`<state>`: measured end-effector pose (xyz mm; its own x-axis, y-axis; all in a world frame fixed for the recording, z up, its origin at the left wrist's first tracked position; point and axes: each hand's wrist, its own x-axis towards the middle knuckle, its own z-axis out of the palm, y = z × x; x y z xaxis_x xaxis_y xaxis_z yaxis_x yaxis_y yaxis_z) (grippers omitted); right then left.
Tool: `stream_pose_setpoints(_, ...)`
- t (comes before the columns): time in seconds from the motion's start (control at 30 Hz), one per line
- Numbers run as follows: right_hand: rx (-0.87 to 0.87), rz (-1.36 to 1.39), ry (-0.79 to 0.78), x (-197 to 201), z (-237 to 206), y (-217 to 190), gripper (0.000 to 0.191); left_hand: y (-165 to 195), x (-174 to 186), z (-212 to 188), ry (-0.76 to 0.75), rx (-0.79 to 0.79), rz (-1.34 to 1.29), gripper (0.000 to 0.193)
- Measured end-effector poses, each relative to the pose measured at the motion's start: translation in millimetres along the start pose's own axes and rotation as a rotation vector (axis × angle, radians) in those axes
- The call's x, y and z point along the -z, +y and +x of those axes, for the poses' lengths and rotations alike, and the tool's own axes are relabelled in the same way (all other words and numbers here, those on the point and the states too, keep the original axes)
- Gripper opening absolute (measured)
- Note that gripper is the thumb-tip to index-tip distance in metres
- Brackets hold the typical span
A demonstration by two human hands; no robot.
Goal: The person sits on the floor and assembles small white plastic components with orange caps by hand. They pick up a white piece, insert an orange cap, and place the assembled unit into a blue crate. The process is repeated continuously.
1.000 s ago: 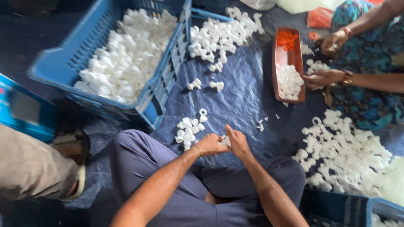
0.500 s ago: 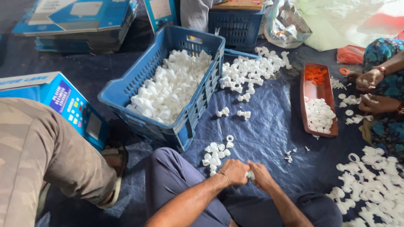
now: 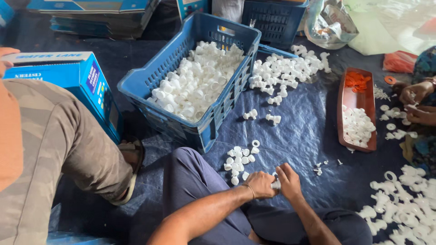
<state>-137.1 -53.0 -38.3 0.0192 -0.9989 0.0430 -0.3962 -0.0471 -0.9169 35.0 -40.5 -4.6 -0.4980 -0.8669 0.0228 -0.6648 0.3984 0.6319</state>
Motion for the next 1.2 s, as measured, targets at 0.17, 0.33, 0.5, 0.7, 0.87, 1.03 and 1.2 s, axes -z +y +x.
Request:
stream_pose_setpoints(0.17, -0.354, 0.081, -0.17, -4, 6, 4, 0.029, 6, -8, -4, -0.07, -0.128, 0.302, 0.016)
stream_pose_setpoints(0.33, -0.24, -0.05, -0.087, 6, -3, -2, 0.048, -6, -25, 19, -0.153, 0.186, -0.024, 0.034)
stream_pose_setpoints(0.5, -0.022, -0.104, 0.001, 16, -14, -29, 0.04, -13, -16, 26, -0.251, 0.381, -0.602, 0.038)
stream_pose_setpoints(0.7, -0.125, -0.038, -0.042, 8, 0, -25, 0.035, 10, 4, 12, 0.051, 0.05, 0.016, 0.03)
stream_pose_setpoints(0.87, -0.154, 0.003, 0.006, 4, -1, -7, 0.036, 19, 18, 10, 0.073, -0.052, 0.126, 0.022)
stream_pose_setpoints(1.03, 0.105, -0.043, 0.25, 25, 12, -54, 0.018, 25, 39, 18, 0.045, 0.152, -0.121, 0.062)
stream_pose_setpoints(1.2, 0.275, 0.417, 0.105, 81, 29, -177, 0.033, 10, 44, 32, 0.087, 0.225, -0.181, 0.062)
